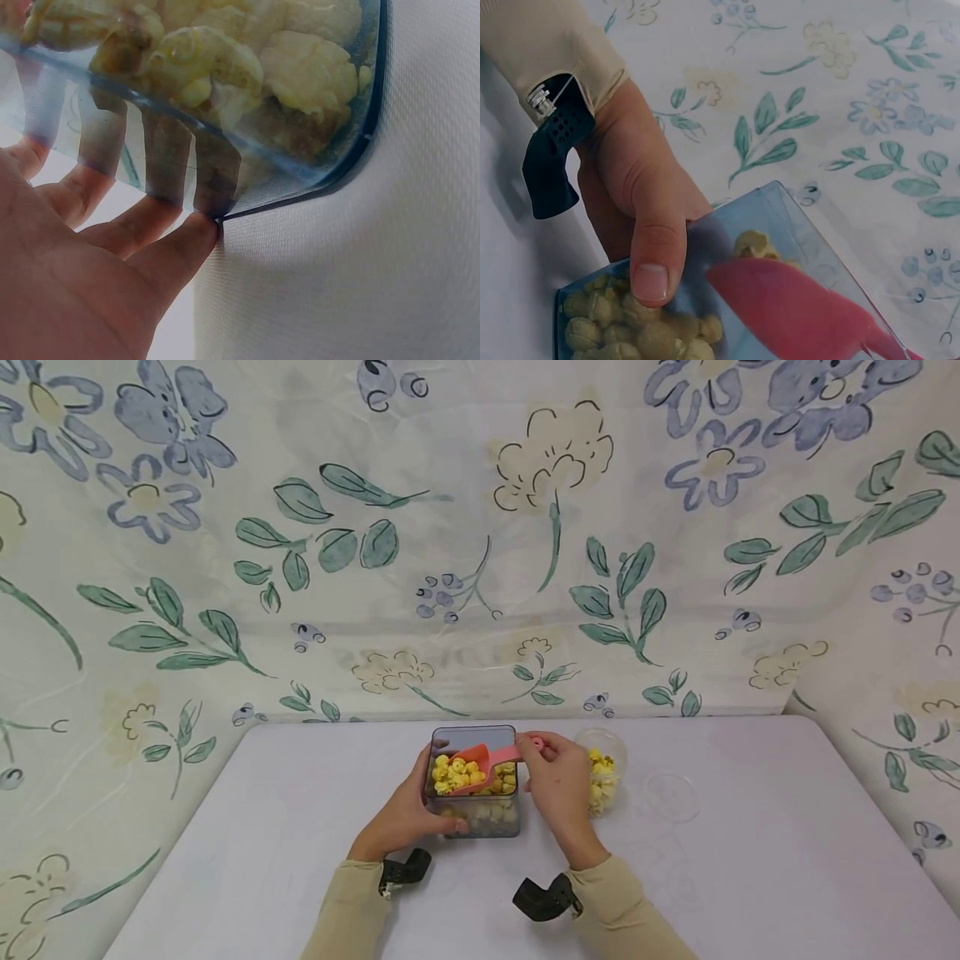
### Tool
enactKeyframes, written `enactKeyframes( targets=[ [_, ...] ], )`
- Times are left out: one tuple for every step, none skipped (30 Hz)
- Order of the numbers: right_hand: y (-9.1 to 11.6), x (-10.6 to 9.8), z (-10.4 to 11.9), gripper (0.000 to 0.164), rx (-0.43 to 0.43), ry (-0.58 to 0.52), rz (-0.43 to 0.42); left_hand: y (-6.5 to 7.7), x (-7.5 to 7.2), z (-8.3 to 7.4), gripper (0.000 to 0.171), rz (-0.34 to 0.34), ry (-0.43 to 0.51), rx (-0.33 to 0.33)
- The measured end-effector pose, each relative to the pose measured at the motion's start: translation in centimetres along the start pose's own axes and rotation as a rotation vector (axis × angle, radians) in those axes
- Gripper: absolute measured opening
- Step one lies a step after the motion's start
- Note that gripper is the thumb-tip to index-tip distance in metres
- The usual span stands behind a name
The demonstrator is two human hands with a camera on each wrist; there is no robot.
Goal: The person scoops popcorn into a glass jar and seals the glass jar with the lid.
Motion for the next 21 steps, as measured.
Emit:
enactKeyframes(
  targets=[
    [0.0,-0.1,0.0,0.025,0.003,-0.003,-0.005,0.0,0.0,0.0,0.113,0.001,0.001,-0.003],
    [0.1,-0.1,-0.1,0.025,0.007,-0.009,-0.008,0.0,0.0,0.0,0.112,0.002,0.001,-0.007],
    [0.1,-0.1,-0.1,0.026,0.012,-0.015,-0.010,0.0,0.0,0.0,0.112,0.002,0.001,-0.010],
    [0.2,-0.2,-0.1,0.026,0.017,-0.022,-0.011,0.0,0.0,0.1,0.112,0.001,0.000,-0.015],
    [0.3,-0.1,-0.1,0.026,0.022,-0.031,-0.009,0.0,0.0,0.1,0.113,0.001,-0.005,-0.017],
    [0.3,-0.1,-0.2,0.027,0.026,-0.037,-0.008,0.1,0.0,0.2,0.113,-0.001,-0.006,-0.024],
    [0.4,0.0,-0.2,0.027,0.028,-0.043,-0.006,0.1,0.0,0.2,0.114,-0.002,-0.009,-0.024],
    [0.4,0.1,-0.2,0.027,0.029,-0.052,-0.004,0.1,0.0,0.2,0.114,-0.002,-0.011,-0.023],
    [0.5,0.2,-0.1,0.027,0.025,-0.057,0.000,0.1,0.0,0.2,0.114,-0.003,-0.012,-0.022],
    [0.5,0.4,0.0,0.026,0.020,-0.062,0.004,0.1,0.0,0.1,0.115,-0.003,-0.022,-0.019],
    [0.6,0.5,0.0,0.025,0.015,-0.065,0.009,0.2,0.0,0.1,0.115,-0.004,-0.027,-0.012],
    [0.6,0.6,0.0,0.025,0.010,-0.066,0.014,0.2,0.0,0.0,0.115,-0.007,-0.029,-0.009],
    [0.6,0.7,0.1,0.024,0.004,-0.066,0.019,0.2,-0.1,0.0,0.114,-0.010,-0.034,-0.004],
    [0.7,0.8,0.1,0.024,0.002,-0.063,0.024,0.2,-0.1,-0.1,0.114,-0.012,-0.035,-0.001],
    [0.7,0.9,0.1,0.023,0.001,-0.059,0.026,0.2,-0.1,-0.1,0.113,-0.012,-0.037,0.004],
    [0.7,0.9,0.1,0.022,0.007,-0.055,0.022,0.2,-0.1,-0.1,0.114,-0.014,-0.038,0.003],
    [0.7,0.9,0.0,0.021,0.013,-0.053,0.018,0.2,-0.1,-0.1,0.114,-0.015,-0.035,0.000],
    [0.6,0.8,0.0,0.021,0.020,-0.057,0.012,0.2,-0.1,0.0,0.114,-0.016,-0.032,-0.004],
    [0.6,0.7,-0.1,0.021,0.031,-0.058,0.006,0.1,-0.1,0.0,0.115,-0.016,-0.028,-0.006],
    [0.6,0.7,-0.2,0.022,0.043,-0.061,0.002,0.1,-0.1,0.0,0.116,-0.017,-0.023,-0.009],
    [0.5,0.6,-0.3,0.023,0.059,-0.067,-0.001,0.1,-0.1,0.0,0.116,-0.018,-0.022,-0.011]
  ],
)
Point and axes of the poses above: each hand's wrist, its own y-axis away from the middle knuckle, its own x-axis out of the palm, z = x × y, the point moved 7 cm from there along -y, towards the middle knuckle, and after that the axes turned 4 degrees about -x, right-handed, at the moved point
